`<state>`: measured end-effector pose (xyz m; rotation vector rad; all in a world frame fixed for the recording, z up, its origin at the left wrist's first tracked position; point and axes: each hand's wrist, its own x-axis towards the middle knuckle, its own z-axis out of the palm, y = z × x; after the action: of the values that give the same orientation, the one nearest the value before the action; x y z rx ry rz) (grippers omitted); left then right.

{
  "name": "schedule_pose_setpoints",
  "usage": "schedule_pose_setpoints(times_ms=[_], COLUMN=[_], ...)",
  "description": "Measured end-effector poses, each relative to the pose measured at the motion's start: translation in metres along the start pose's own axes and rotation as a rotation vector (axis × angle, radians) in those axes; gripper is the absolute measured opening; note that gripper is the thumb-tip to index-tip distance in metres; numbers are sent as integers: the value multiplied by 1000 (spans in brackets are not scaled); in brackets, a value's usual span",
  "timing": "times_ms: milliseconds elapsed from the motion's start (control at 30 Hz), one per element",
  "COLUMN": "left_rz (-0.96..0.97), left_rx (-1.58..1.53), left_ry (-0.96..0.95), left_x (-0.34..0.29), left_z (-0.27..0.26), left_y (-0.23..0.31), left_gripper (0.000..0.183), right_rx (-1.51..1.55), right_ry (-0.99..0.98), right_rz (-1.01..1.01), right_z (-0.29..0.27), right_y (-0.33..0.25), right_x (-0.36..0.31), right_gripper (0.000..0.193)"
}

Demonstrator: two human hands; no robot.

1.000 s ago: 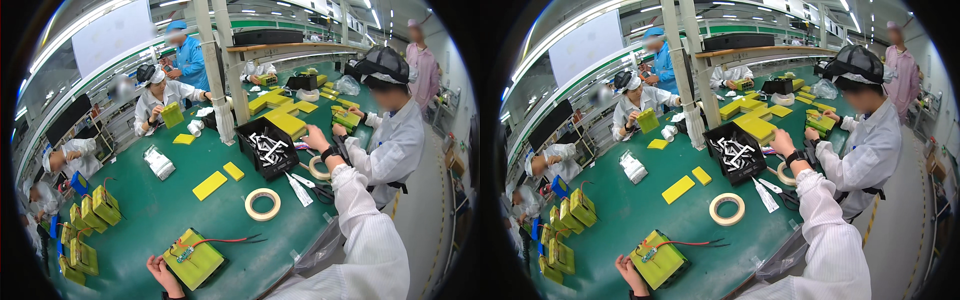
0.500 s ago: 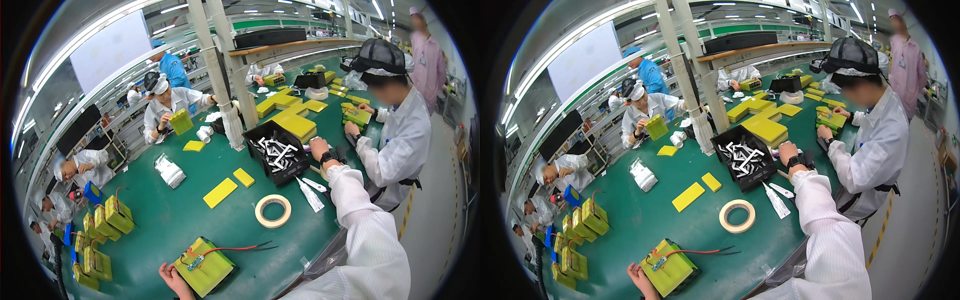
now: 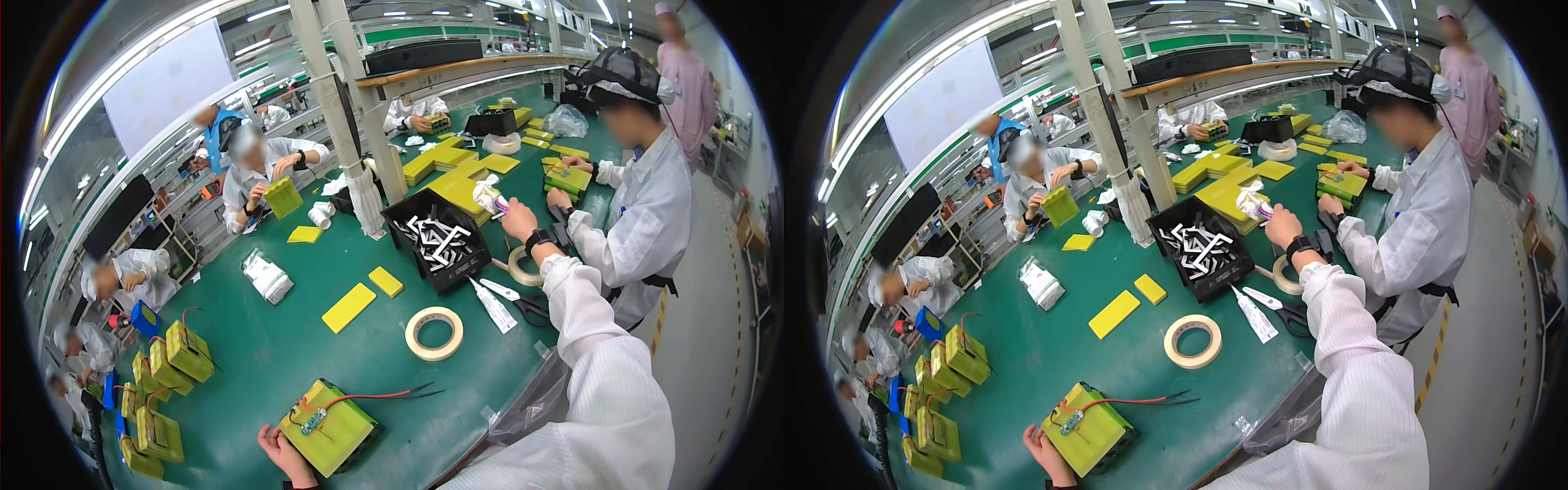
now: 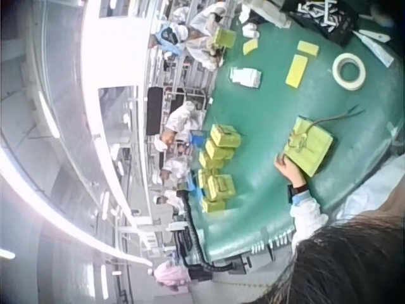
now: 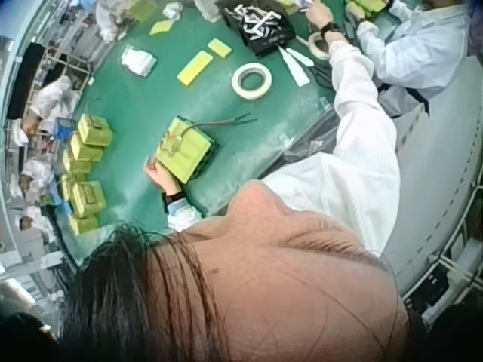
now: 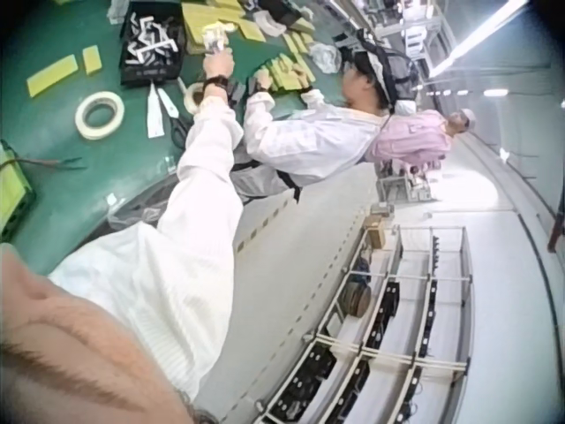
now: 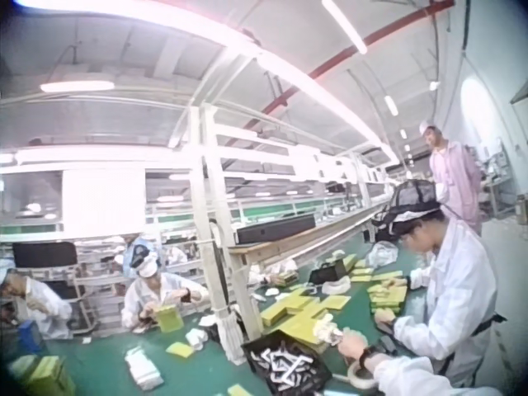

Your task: Assembling and testing green battery packs, involving checking voltage with a multimeter and applying sealant glue to components.

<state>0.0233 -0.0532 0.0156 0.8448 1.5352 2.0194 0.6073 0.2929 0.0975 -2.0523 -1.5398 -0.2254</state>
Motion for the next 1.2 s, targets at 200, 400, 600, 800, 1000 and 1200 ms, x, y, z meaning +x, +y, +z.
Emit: schedule_pose_setpoints(times_ms=[200, 400, 600, 800, 1000, 1200], left_rz=[-2, -9, -1, -2, 140, 482], left_rx=[25, 44, 45, 70, 145, 153], left_ry=[-27, -43, -55, -74, 126, 55], left_x=[0, -1, 1, 1, 0, -47], left_z=[-5, -4, -6, -4, -8, 32], left_y=[2, 1, -1, 1, 17, 96], left_gripper=[32, 31, 30, 30, 29, 23], right_rx=[-102, -236, -92, 31, 679, 804], right_ry=[-26, -450, -689, -585, -582, -899], right_rz=[-169, -188, -20, -90, -321, -746], right_z=[-27, -53, -89, -101, -144, -180], right_y=[-10, -18, -22, -15, -74, -190], right_x=[-5, 3, -3, -16, -81, -223], right_gripper=[28, 20, 27, 32, 32, 43])
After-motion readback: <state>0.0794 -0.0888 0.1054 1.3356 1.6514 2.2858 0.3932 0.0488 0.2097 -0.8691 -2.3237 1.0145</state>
